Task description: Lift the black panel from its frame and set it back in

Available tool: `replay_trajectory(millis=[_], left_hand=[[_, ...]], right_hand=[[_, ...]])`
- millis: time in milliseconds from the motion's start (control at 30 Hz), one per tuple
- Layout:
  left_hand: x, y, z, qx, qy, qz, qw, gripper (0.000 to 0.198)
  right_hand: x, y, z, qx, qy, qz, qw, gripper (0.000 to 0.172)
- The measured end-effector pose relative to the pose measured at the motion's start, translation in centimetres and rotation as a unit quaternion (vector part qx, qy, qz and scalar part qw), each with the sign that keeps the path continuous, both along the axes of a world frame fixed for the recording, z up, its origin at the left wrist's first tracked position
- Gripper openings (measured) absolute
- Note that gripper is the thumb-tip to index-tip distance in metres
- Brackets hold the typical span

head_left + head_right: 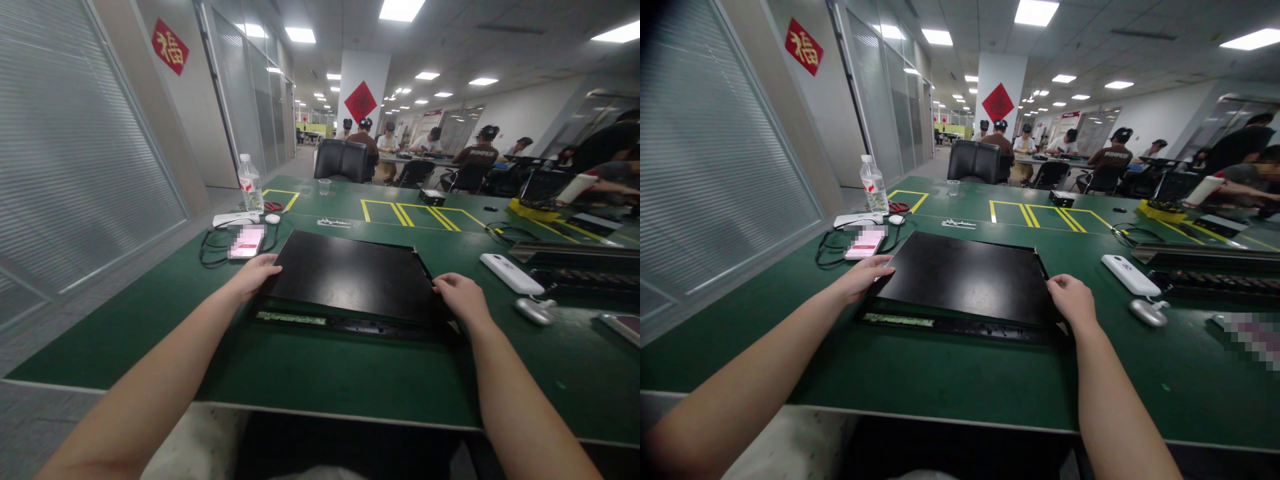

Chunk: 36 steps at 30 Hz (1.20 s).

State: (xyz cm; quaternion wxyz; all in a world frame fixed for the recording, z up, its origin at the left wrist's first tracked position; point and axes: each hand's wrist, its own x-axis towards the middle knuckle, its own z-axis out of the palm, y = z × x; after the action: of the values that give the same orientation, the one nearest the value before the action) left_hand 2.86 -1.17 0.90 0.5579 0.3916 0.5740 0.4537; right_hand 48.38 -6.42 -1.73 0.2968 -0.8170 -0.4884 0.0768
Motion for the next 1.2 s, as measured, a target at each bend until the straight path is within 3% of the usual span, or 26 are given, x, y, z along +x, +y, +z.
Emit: replay_trajectory(millis=[367, 1200], left_hand=[[0.34, -0.37, 0.54, 0.003, 0.018, -0.001, 1.0, 0.036], [-0.05, 0.06, -0.29, 0.007, 0.039, -0.021, 0.999, 0.039]], right_hand=[[-0.04, -0.03, 0.06, -0.01, -0.021, 0.004, 1.0, 0.032], [0.16, 0.05, -0.04, -0.024, -0.044, 0.002, 0.999, 0.032]])
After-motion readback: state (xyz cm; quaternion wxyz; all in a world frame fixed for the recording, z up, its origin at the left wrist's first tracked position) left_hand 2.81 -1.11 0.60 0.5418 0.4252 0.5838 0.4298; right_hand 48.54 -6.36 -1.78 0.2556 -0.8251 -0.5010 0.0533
